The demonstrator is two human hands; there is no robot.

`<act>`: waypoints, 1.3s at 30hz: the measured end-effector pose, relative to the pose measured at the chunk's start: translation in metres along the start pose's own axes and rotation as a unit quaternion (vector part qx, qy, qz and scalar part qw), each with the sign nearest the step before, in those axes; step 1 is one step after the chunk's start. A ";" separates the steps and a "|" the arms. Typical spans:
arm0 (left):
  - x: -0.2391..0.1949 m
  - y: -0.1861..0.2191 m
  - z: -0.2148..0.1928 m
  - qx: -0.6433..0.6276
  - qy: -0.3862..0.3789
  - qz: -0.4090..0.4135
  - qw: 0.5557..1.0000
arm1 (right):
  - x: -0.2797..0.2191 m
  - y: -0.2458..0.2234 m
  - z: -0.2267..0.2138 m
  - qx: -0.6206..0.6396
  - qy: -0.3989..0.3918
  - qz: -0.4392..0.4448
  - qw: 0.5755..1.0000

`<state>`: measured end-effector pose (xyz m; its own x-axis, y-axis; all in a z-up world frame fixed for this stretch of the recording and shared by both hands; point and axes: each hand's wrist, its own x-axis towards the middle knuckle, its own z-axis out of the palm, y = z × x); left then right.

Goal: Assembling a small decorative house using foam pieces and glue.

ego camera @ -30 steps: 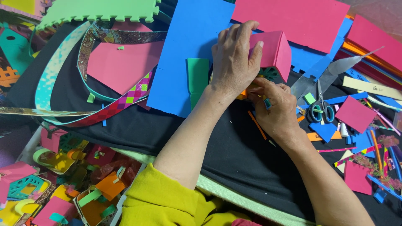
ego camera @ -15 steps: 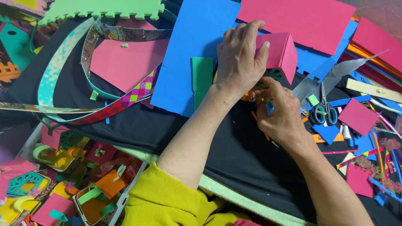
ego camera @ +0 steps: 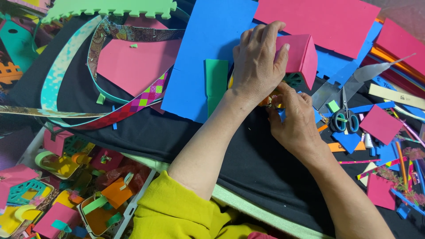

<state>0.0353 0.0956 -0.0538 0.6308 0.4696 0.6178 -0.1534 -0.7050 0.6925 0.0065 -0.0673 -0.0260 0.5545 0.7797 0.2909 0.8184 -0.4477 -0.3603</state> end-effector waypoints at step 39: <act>-0.001 -0.002 0.002 -0.007 -0.005 0.013 1.000 | 0.005 -0.018 -0.014 0.005 -0.069 0.051 0.996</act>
